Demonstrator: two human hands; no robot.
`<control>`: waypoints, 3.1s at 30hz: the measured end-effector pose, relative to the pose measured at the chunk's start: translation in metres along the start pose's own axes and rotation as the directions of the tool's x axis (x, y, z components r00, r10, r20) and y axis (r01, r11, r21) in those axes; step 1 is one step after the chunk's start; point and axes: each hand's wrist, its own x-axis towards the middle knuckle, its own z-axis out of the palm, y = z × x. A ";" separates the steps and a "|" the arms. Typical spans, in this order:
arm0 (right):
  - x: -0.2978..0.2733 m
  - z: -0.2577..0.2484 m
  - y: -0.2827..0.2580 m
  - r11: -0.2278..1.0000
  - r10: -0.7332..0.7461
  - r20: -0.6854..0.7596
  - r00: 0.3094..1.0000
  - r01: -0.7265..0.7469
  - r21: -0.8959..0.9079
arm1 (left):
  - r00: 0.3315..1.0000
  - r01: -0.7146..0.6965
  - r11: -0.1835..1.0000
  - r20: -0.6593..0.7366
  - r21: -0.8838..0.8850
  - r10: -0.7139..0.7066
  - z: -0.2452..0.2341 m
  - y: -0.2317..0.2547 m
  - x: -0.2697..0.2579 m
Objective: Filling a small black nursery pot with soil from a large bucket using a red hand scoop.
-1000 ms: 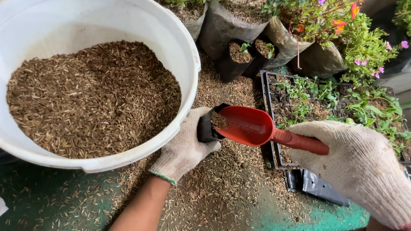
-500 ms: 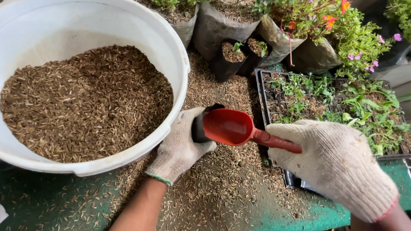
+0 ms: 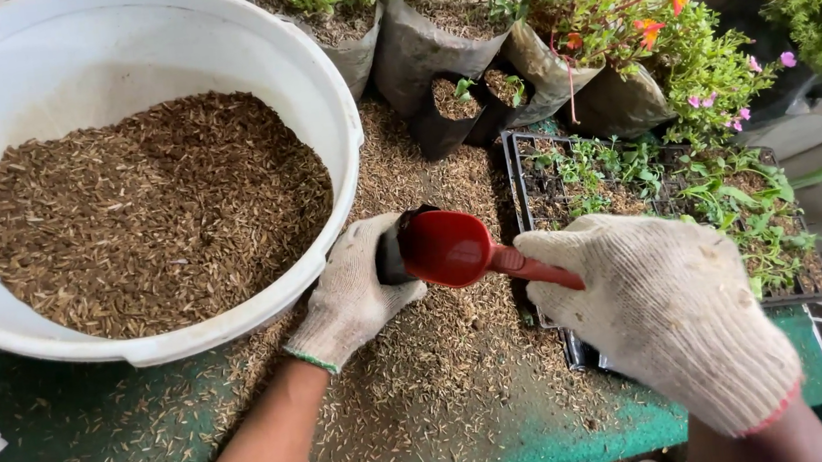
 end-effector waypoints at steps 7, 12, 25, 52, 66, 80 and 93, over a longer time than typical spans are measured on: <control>-0.003 -0.002 -0.008 0.983 -0.096 -0.063 0.993 0.085 -0.164 | 0.999 -0.048 0.999 -0.004 0.005 0.048 0.002 -0.006 -0.001; -0.008 -0.003 -0.003 0.999 -0.048 -0.091 0.995 0.046 -0.024 | 0.997 -0.062 0.998 -0.033 0.031 0.063 0.007 -0.015 0.000; -0.003 -0.007 -0.014 0.996 -0.048 0.067 0.997 0.052 -0.066 | 0.994 -0.092 0.971 0.039 -0.219 0.103 -0.004 0.007 0.000; -0.005 0.009 -0.012 0.977 0.101 0.056 0.993 -0.109 0.182 | 0.993 -0.121 0.989 -0.024 -0.087 0.120 0.013 -0.020 0.003; -0.006 0.008 -0.010 0.993 0.091 0.080 0.993 -0.097 0.068 | 0.996 -0.086 0.989 0.019 -0.122 0.089 0.011 -0.012 0.004; -0.019 0.099 -0.002 0.644 0.329 -0.279 0.902 0.002 0.765 | 0.840 -0.421 0.824 -0.180 0.378 0.512 0.010 -0.013 -0.012; 0.011 0.216 -0.057 0.339 0.402 -0.197 0.894 0.055 0.939 | 0.960 -0.184 0.981 -0.201 0.065 0.194 0.003 0.016 -0.022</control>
